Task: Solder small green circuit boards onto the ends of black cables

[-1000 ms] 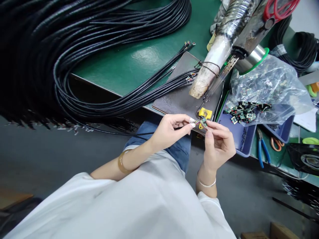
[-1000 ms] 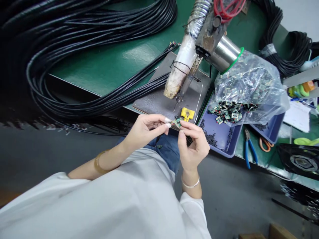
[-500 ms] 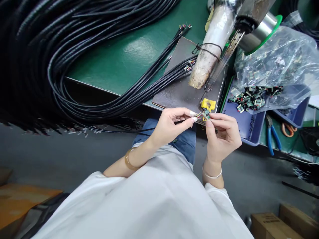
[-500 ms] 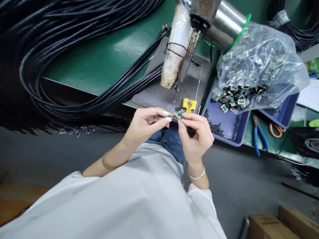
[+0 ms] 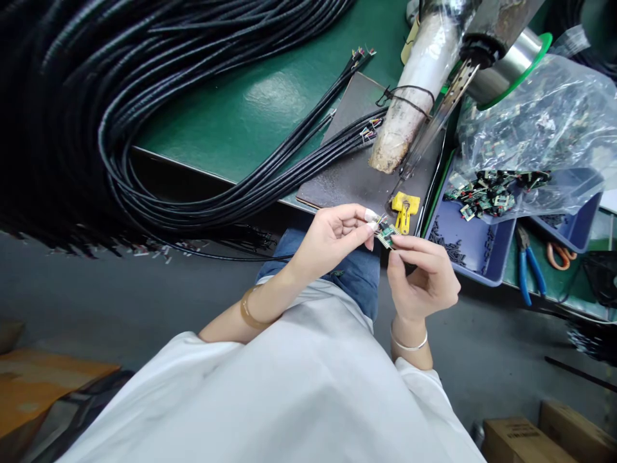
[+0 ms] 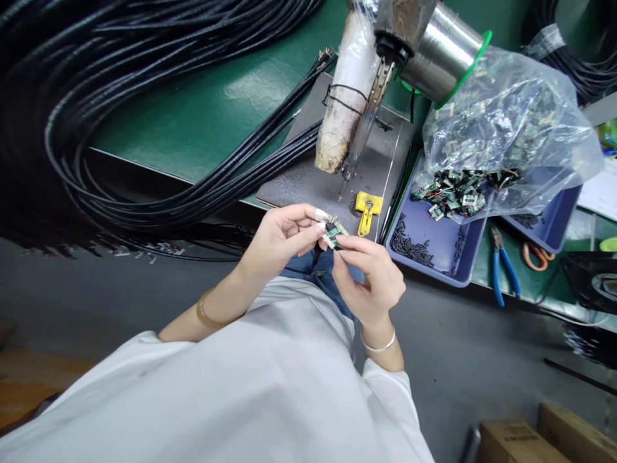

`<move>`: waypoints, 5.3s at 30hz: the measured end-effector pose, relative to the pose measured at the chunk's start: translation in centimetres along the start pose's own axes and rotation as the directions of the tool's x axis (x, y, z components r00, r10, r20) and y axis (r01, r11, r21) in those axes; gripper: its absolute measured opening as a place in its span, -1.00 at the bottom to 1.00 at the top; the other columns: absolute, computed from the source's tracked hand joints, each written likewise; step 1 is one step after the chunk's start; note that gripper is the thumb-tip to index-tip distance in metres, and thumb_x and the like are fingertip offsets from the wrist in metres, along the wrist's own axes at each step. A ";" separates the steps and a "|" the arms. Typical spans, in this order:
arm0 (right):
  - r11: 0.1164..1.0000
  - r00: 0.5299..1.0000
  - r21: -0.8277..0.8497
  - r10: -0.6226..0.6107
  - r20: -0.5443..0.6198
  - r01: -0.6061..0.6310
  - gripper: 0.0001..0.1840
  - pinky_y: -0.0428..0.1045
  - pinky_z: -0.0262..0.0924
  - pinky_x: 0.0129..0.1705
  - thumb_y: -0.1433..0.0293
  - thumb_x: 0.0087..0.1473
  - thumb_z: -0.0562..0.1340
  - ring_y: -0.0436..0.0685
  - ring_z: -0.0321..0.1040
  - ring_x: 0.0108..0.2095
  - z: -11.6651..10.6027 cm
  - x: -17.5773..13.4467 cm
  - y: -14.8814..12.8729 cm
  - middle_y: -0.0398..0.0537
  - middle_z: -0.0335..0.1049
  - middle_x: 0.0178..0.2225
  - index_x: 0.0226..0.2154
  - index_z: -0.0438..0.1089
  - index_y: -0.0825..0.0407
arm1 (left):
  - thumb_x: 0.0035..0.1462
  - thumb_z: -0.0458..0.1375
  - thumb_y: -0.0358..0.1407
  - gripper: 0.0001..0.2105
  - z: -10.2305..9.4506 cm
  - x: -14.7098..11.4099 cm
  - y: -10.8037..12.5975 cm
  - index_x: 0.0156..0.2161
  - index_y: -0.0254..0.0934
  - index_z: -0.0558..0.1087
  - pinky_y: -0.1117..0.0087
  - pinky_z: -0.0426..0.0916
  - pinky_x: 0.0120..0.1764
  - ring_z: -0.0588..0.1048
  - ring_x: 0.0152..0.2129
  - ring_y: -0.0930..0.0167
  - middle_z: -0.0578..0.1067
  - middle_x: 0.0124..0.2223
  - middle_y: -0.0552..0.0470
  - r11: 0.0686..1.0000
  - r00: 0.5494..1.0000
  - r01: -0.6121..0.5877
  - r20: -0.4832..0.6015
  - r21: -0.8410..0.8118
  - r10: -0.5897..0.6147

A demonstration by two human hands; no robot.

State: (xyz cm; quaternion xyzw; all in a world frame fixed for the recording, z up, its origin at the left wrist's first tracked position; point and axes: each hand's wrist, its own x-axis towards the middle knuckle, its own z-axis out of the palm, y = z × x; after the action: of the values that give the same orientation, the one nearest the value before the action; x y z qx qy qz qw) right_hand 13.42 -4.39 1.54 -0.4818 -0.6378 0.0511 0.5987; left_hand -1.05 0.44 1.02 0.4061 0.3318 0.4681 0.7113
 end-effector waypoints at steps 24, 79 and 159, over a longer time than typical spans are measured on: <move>0.889 0.905 0.169 0.415 0.093 -0.425 -0.91 -0.07 0.49 -0.27 0.47 0.07 0.37 0.00 0.50 -0.30 -0.4 0.5 0.3 -0.13 0.50 -0.30 -0.37 0.45 0.00 | -0.10 0.32 -0.39 -0.91 -0.2 -0.3 0.1 -0.44 -0.36 0.51 0.60 0.34 -0.46 0.42 -0.58 0.59 0.53 -0.48 0.07 0.983 0.999 0.049 0.012 0.175 -0.051; 0.979 0.978 0.063 0.187 0.095 -0.193 -0.85 0.09 0.52 -0.20 0.51 0.11 0.31 0.09 0.53 -0.24 -0.2 -0.4 0.6 -0.11 0.54 -0.26 -0.27 0.41 -0.05 | -0.14 0.26 -0.43 -0.85 0.2 0.5 0.4 -0.55 -0.33 0.35 0.59 0.14 -0.56 0.22 -0.65 0.63 0.32 -0.59 0.18 0.986 0.998 0.030 -0.061 0.161 -0.020; 0.971 0.974 -0.187 -0.114 0.196 0.151 -0.80 0.03 0.45 -0.19 0.58 0.06 0.32 0.06 0.51 -0.24 0.9 3.0 2.7 -0.12 0.55 -0.25 -0.35 0.36 -0.03 | 0.00 0.18 -0.41 -0.89 0.5 2.8 1.6 -0.52 -0.35 0.46 0.58 0.25 -0.51 0.35 -0.58 0.56 0.42 -0.54 0.10 0.885 0.974 -0.144 -0.095 0.442 0.206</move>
State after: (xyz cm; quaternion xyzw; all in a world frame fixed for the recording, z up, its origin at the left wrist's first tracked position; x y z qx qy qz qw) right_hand 14.73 -0.46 1.76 -0.4890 -0.7232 -0.0096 0.4877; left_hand -0.30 3.25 2.39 0.5482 0.4382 0.4724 0.5332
